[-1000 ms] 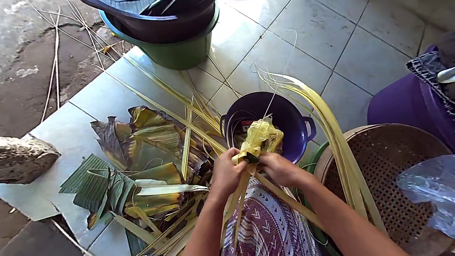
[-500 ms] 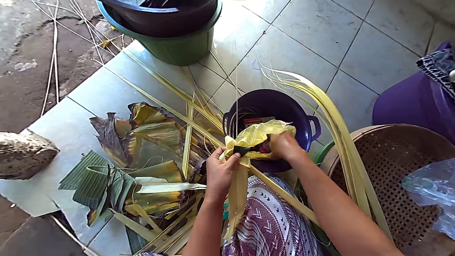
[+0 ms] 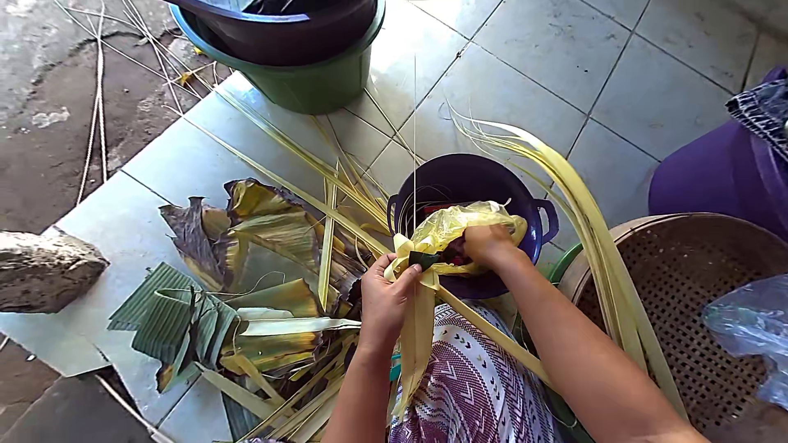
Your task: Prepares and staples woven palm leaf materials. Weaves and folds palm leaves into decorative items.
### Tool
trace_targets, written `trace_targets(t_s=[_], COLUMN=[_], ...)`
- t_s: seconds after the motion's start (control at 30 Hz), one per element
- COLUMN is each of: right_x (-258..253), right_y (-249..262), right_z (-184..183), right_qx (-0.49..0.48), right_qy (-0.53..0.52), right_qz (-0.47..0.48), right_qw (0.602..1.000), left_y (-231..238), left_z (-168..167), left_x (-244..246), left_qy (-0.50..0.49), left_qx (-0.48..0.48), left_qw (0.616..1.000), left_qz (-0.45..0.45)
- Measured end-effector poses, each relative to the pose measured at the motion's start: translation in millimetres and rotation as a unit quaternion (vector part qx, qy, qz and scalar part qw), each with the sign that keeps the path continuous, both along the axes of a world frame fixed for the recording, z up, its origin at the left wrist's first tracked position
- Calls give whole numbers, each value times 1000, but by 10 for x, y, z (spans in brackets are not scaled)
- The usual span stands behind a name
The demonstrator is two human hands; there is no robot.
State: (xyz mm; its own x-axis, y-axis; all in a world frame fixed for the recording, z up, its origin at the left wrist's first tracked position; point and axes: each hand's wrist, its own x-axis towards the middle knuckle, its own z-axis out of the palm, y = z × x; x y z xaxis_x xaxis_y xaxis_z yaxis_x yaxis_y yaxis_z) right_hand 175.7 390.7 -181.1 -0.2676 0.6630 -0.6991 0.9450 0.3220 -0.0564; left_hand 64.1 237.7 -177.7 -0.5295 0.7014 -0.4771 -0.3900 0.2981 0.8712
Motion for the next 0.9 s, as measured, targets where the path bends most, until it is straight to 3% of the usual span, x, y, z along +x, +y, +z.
trace_targets(t_s=[0.1, 0.27, 0.4, 0.6, 0.77, 0.9], right_x=[80, 330, 466, 669, 752, 732], right_y=[36, 64, -87, -186, -206, -245], right_z=[122, 35, 51, 97, 102, 230], right_qx=[8, -70, -72, -117, -106, 28], right_qy=[44, 226, 338, 476, 461, 336], right_qz=[-39, -151, -193, -299, -293, -229], right_qw=[998, 960, 918, 819, 831, 913], left_y=[-2, 10, -1, -62, -151, -223], left_z=[-16, -15, 20, 127, 189, 308], left_x=[-6, 14, 28, 77, 86, 107], left_qy=[3, -3, 3, 27, 77, 68], left_qx=[0, 6, 9, 13, 24, 44], left_qw=[1000, 1000, 1000, 1000, 996, 996], left_qz=[-3, 1, -7, 5, 31, 27])
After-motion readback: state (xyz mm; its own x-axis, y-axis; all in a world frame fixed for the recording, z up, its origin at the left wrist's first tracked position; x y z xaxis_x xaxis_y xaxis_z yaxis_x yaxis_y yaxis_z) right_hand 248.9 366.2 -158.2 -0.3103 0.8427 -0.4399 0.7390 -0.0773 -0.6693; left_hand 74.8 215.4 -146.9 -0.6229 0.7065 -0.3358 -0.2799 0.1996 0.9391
